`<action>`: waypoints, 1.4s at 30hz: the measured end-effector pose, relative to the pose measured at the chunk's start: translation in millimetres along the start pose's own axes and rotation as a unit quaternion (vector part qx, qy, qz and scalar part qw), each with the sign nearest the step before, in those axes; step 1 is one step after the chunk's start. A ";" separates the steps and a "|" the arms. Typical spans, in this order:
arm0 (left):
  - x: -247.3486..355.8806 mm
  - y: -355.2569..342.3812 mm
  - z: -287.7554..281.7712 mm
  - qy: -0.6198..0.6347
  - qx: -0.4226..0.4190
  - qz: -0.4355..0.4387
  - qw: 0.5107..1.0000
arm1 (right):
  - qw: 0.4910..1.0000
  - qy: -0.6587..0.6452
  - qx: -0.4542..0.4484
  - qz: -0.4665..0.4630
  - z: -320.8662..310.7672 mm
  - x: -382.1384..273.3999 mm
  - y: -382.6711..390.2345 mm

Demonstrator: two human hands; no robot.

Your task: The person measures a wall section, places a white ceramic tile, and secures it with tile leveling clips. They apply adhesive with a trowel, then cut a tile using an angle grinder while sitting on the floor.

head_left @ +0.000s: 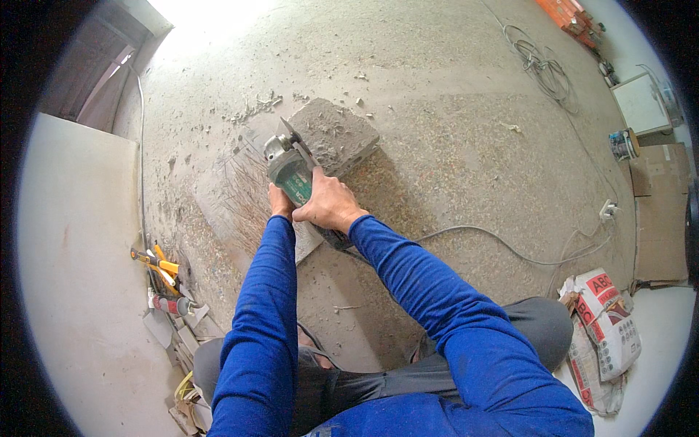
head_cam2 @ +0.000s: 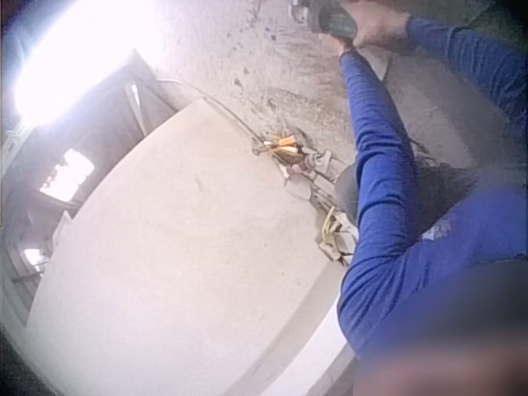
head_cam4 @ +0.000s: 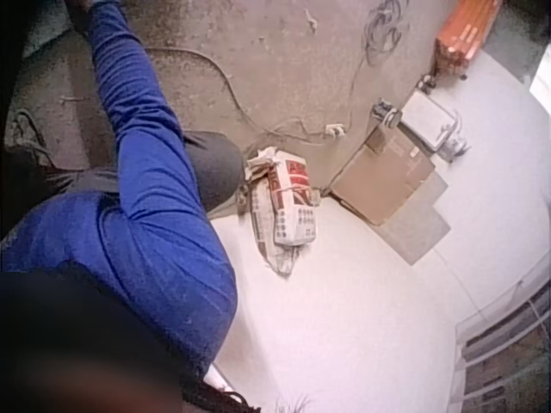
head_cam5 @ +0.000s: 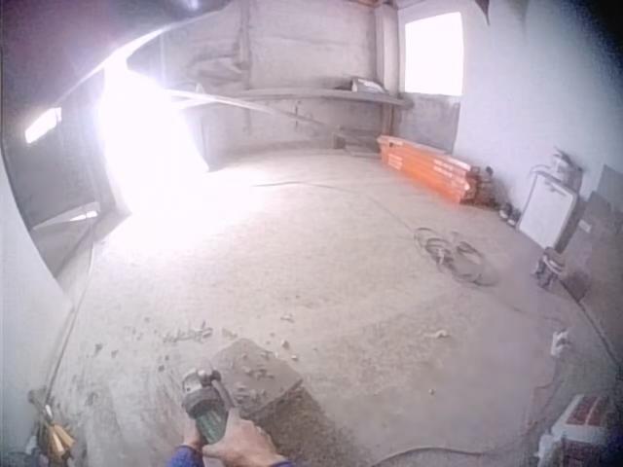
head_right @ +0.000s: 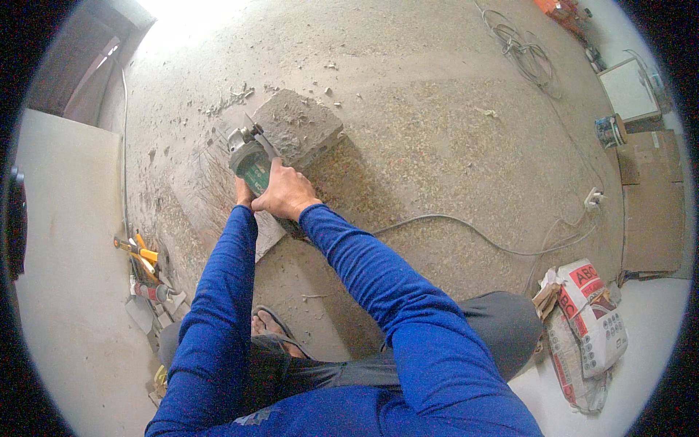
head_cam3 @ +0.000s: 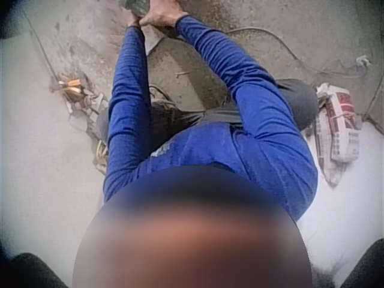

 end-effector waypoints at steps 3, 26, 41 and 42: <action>0.7 -0.1 0.1 0.011 -0.009 -0.004 1.000 | 1.000 -0.003 0.001 0.001 0.1 -0.6 0.0; 33.3 30.2 14.7 0.156 -0.007 -0.052 0.986 | 1.000 0.003 0.001 0.007 0.1 0.6 5.2; 52.0 45.4 18.0 0.131 0.011 -0.066 0.989 | 1.000 -0.004 -0.011 0.010 -0.1 2.3 8.6; 50.2 44.9 17.0 0.155 0.024 -0.064 0.986 | 1.000 -0.005 -0.012 0.010 0.0 2.6 8.7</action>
Point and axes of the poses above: each hand's wrist, its own y-axis away from the middle knuckle, its own z-axis out of the palm, x = y × z, the point moved 5 cm from there along -y, towards the middle knuckle
